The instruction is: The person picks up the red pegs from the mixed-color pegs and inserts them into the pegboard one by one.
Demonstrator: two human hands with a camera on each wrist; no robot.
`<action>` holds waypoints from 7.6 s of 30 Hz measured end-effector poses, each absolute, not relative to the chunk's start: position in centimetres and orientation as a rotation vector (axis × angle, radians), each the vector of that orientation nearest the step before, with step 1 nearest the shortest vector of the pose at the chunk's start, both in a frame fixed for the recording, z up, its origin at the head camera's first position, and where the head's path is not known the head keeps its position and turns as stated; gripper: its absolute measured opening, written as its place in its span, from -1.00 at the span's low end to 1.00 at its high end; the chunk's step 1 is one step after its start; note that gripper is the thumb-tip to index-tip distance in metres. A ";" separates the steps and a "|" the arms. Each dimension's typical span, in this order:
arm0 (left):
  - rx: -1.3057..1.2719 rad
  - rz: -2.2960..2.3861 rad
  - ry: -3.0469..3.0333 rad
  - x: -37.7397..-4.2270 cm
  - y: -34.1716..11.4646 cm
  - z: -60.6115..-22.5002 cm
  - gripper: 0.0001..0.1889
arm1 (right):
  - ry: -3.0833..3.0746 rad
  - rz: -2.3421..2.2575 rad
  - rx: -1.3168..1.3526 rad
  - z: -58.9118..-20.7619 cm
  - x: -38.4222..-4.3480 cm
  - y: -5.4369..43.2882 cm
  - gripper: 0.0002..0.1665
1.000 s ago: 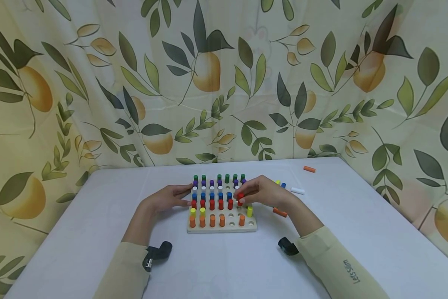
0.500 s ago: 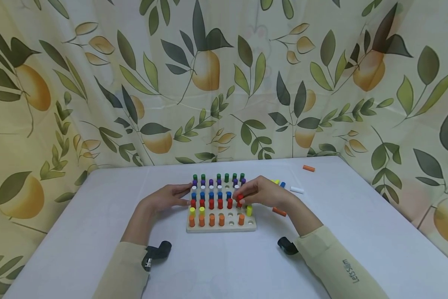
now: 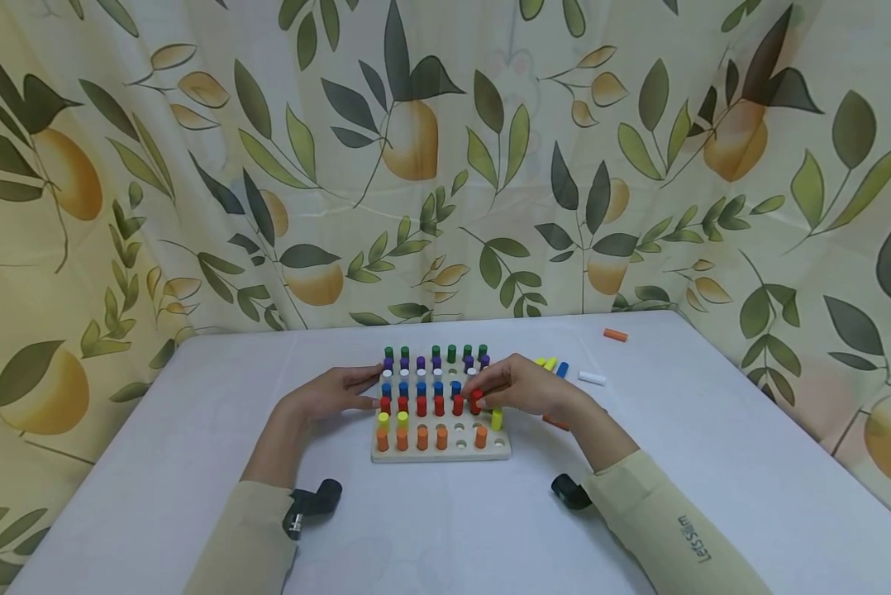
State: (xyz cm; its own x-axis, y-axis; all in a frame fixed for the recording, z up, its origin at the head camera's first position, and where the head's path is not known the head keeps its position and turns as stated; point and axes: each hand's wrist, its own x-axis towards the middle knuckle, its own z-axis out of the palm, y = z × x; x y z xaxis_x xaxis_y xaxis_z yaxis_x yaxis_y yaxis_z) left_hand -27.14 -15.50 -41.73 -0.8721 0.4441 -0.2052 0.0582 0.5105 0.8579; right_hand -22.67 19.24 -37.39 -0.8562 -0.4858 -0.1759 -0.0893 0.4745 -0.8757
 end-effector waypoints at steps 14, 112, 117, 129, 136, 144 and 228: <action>0.410 1.337 2.340 -27.2 -15.5 -41.8 -0.22 | 2.326 -1.339 -0.489 -37.6 -22.8 19.2 -0.71; 0.374 1.323 2.383 -26.7 -15.3 -41.9 -0.22 | 2.337 -1.364 -0.525 -37.5 -22.6 19.2 -0.75; 0.376 1.309 2.390 -26.8 -15.3 -41.8 -0.23 | 2.341 -1.351 -0.560 -37.3 -22.7 19.3 -0.74; 0.427 1.273 2.408 -27.0 -15.4 -42.0 -0.22 | 2.361 -1.343 -0.604 -36.7 -22.7 19.6 -0.72; 0.423 1.288 2.397 -27.1 -15.4 -42.0 -0.23 | 2.356 -1.359 -0.567 -36.3 -22.5 19.6 -0.72; 0.444 1.278 2.402 -27.2 -15.3 -42.1 -0.23 | 2.356 -1.371 -0.564 -36.1 -22.5 19.8 -0.72; 0.475 1.318 2.384 -26.9 -15.4 -42.3 -0.23 | 2.558 -1.339 -0.285 -37.4 -20.8 29.6 -0.76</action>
